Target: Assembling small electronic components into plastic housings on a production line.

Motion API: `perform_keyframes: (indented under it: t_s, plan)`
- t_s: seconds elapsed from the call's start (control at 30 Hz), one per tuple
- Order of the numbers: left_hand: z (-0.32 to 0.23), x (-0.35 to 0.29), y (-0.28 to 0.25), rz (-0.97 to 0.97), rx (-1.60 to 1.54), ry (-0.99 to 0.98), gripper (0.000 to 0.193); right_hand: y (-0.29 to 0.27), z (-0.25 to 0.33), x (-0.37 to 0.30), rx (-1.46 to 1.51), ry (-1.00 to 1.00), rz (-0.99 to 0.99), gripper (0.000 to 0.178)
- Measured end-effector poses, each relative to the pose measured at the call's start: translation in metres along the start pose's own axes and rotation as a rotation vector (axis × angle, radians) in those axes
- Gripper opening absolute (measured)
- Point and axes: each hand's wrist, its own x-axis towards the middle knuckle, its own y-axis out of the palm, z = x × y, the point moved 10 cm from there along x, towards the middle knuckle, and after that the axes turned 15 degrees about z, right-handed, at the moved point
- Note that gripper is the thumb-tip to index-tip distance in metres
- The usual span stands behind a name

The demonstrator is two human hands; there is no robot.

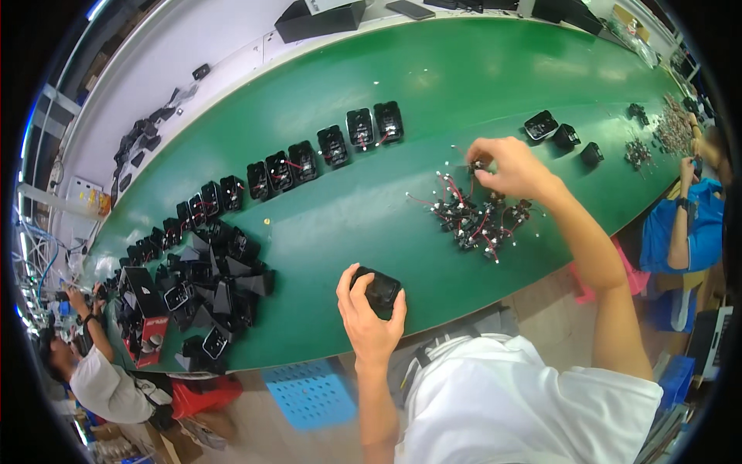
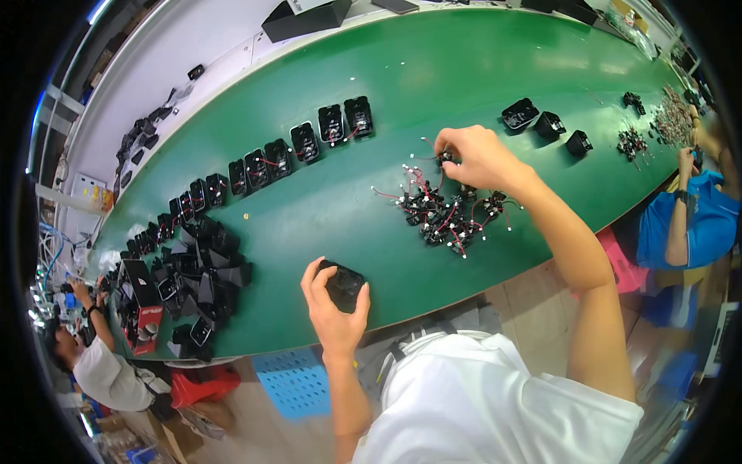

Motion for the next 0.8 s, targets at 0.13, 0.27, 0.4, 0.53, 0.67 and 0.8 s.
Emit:
perform_keyframes:
  t_s: [0.13,0.27,0.4,0.53,0.67,0.8]
  plan:
    - [-0.004,0.001,-0.005,-0.022,-0.019,0.036,0.057,-0.006,-0.001,-0.005,0.253,-0.059,0.005,0.035]
    - [-0.001,0.001,-0.004,-0.028,-0.19,0.063,0.068,-0.016,-0.01,-0.012,0.383,-0.049,-0.063,0.03]
    - [0.0,0.005,0.003,0.015,-0.308,-0.013,0.082,-0.022,-0.03,-0.018,0.309,-0.046,-0.174,0.023]
    - [0.019,-0.006,0.003,0.026,-0.419,-0.07,0.089,-0.025,-0.011,-0.012,0.18,-0.003,-0.196,0.027]
    - [0.022,0.0,0.013,0.062,-0.594,-0.063,0.085,-0.044,-0.023,-0.03,0.258,-0.031,-0.364,0.021]
    - [0.01,0.002,0.022,0.106,-0.712,-0.003,0.081,-0.056,-0.014,-0.047,0.296,-0.099,-0.418,0.011]
